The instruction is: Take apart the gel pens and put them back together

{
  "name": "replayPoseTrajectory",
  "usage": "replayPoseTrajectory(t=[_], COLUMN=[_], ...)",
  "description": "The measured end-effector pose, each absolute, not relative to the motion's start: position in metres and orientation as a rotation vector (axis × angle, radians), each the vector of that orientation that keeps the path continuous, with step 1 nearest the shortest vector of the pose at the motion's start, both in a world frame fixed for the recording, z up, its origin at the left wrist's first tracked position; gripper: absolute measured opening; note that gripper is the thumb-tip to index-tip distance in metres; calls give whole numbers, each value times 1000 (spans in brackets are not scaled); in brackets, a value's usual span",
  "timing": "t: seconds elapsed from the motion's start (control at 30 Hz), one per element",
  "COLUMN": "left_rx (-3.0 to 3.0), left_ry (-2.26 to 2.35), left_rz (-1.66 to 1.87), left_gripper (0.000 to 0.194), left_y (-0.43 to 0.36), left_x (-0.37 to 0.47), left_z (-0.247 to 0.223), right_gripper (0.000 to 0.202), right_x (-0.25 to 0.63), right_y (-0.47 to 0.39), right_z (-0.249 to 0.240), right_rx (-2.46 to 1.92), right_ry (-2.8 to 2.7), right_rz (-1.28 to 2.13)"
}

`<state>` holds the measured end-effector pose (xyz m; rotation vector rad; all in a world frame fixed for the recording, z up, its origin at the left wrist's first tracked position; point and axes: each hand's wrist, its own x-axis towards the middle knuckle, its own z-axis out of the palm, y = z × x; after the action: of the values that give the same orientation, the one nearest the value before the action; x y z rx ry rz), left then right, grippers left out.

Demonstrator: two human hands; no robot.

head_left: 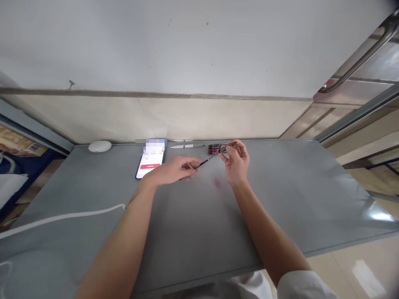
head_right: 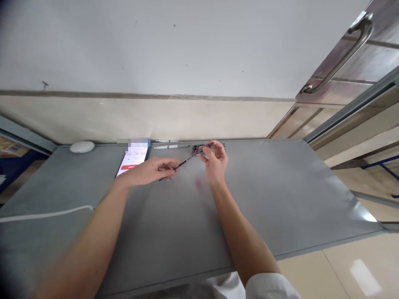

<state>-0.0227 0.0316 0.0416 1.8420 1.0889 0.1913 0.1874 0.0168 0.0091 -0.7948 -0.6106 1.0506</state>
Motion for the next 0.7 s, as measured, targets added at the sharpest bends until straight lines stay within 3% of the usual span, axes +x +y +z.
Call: replayPoseTrajectory(t=[0.7], left_rx=[1812], left_ry=[1082], left_rz=[249], left_gripper=[40], left_y=[28], left_x=[-17], left_z=[38], right_gripper=[24], right_x=[185], right_y=[14], right_z=[1], right_rx=[-797], right_ry=[-718], right_rz=[1141])
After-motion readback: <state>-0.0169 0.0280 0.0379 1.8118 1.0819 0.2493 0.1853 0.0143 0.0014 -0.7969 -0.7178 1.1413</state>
